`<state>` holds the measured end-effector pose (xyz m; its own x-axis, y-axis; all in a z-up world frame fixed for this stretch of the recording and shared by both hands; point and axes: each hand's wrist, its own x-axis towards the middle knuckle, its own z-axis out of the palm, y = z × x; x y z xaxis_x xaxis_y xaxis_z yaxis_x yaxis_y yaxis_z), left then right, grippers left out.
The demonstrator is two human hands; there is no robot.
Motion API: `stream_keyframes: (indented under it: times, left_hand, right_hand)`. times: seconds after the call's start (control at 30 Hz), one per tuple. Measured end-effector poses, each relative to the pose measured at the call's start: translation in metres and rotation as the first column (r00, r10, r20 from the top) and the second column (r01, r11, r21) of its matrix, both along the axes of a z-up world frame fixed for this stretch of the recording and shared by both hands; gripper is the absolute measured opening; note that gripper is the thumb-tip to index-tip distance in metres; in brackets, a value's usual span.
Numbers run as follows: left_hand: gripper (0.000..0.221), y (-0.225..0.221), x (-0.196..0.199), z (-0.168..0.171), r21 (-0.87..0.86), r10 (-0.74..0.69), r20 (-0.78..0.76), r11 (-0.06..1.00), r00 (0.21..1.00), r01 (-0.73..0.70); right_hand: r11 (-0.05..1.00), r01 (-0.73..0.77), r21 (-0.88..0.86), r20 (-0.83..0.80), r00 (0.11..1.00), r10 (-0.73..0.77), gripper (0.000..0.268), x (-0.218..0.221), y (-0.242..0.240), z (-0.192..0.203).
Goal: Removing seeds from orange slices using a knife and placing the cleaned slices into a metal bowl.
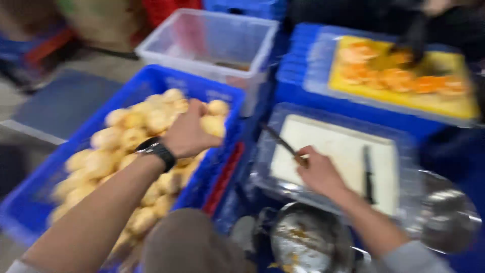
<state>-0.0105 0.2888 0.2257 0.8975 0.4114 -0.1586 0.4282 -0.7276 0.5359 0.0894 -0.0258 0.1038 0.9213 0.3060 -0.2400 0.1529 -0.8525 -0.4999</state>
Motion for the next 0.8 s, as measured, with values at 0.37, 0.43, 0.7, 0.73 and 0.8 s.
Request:
stream_keyframes:
  times: [0.37,0.43,0.7,0.73,0.8]
  left_hand:
    - [0.057,-0.271,0.122,-0.178,-0.881,0.020,-0.062,0.468,0.998,-0.064]
    - [0.053,-0.280,0.122,-0.183,-0.882,0.055,-0.089,0.460,0.995,-0.104]
    - [0.045,-0.250,0.126,-0.223,-0.757,0.164,-0.058,0.636,0.985,-0.151]
    - [0.045,-0.245,0.124,-0.223,-0.770,0.169,-0.049,0.621,0.984,-0.145]
    - [0.045,-0.242,0.125,-0.222,-0.786,0.172,-0.045,0.602,0.984,-0.141]
  right_hand:
    - [0.665,0.585,0.463,-0.378,0.810,-0.449,0.021,-0.035,-0.124,-0.067]
    - [0.622,0.624,0.473,-0.458,0.777,-0.431,0.021,-0.035,-0.135,-0.077]
    - [0.670,0.572,0.473,-0.593,0.769,-0.238,0.025,-0.023,-0.106,-0.064]
    - [0.728,0.568,0.385,-0.603,0.752,-0.268,0.026,-0.023,-0.099,-0.056]
    - [0.778,0.560,0.286,-0.609,0.733,-0.303,0.026,-0.023,-0.095,-0.048]
